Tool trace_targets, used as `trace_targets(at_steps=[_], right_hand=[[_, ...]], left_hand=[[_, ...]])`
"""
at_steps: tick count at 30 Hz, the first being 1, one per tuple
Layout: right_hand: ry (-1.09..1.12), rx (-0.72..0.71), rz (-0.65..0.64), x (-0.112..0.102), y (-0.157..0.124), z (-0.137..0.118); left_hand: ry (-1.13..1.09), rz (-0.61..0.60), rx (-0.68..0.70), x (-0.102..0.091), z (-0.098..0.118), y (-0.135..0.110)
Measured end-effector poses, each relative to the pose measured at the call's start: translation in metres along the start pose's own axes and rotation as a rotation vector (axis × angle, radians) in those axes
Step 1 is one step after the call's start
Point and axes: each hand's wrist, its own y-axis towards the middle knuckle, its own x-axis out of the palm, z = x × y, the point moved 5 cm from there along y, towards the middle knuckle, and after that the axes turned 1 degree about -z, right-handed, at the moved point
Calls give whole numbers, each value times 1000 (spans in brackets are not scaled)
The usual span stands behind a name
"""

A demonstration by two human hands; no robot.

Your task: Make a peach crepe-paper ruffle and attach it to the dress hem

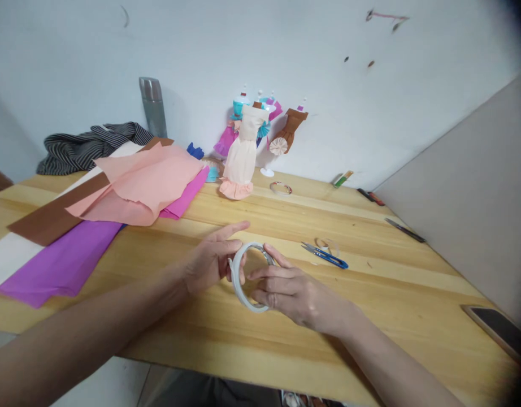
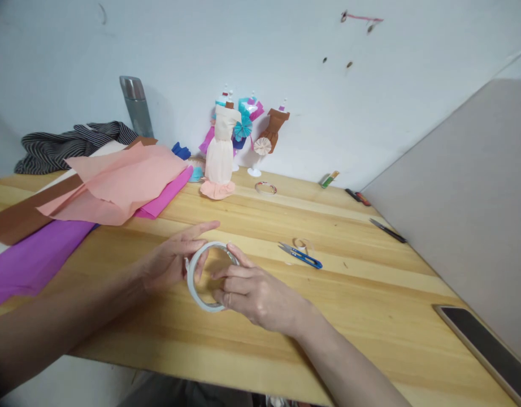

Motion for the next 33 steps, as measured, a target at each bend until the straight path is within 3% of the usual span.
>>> trace_targets(at_steps=[9,19,26,33], right_hand=[[77,-7,140,-9,-1,8],[24,-2,73,-3,1,9],[44,11,48,2,0,8],[-64,27,35,-2,-2,9]], left_hand=[[-88,-248,96,2,11,-1],[-45,-108,54,-6,3,4],[-106,-193,43,1,-1,2],[-159,-153,43,1,-4,3]])
